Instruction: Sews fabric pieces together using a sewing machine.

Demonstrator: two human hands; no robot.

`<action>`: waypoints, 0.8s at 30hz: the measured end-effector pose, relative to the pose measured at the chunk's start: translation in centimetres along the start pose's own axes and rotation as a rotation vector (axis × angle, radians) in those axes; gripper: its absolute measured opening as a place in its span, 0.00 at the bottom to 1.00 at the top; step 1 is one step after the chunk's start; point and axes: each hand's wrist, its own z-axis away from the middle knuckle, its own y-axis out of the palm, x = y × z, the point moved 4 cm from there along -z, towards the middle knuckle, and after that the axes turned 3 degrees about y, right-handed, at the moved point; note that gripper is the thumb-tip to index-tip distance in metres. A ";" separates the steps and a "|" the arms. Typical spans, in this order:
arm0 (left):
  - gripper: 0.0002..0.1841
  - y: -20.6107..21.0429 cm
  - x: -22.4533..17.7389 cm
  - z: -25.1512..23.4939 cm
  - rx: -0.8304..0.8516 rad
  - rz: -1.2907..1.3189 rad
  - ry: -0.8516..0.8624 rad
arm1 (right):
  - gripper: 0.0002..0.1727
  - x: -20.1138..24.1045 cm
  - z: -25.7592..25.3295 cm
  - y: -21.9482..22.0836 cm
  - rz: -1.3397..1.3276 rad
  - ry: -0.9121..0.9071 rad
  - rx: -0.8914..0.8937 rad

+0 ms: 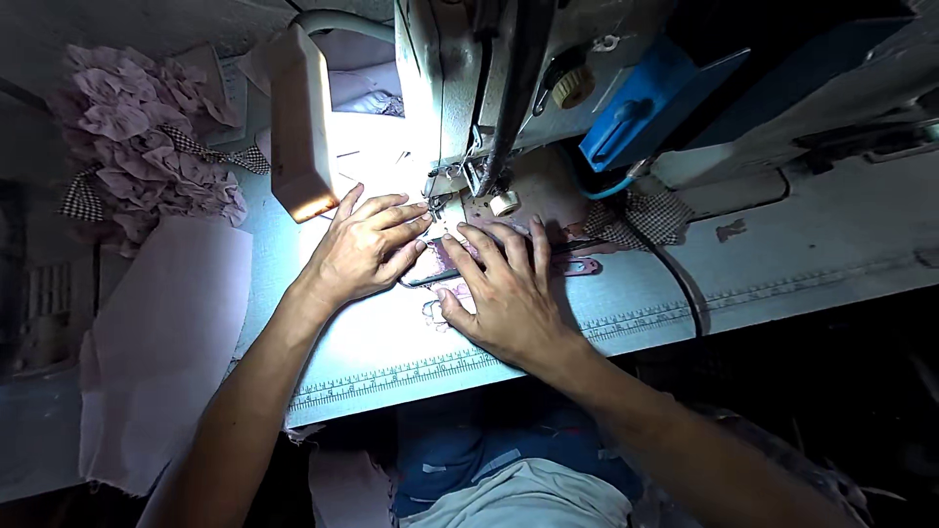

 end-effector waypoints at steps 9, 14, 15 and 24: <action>0.22 -0.1 0.4 -0.3 -0.015 0.032 0.005 | 0.34 0.2 5.3 -2.1 -0.118 -0.030 -0.015; 0.22 -0.2 0.6 -0.3 -0.025 0.044 0.003 | 0.32 -0.7 7.3 -4.2 -0.135 -0.040 -0.037; 0.22 -0.1 0.6 -0.3 -0.031 0.045 0.007 | 0.31 -1.0 7.6 -4.8 -0.139 -0.044 -0.044; 0.21 -0.3 0.9 -0.4 -0.058 0.042 0.012 | 0.30 -9.6 8.2 -16.0 -0.134 0.101 -0.224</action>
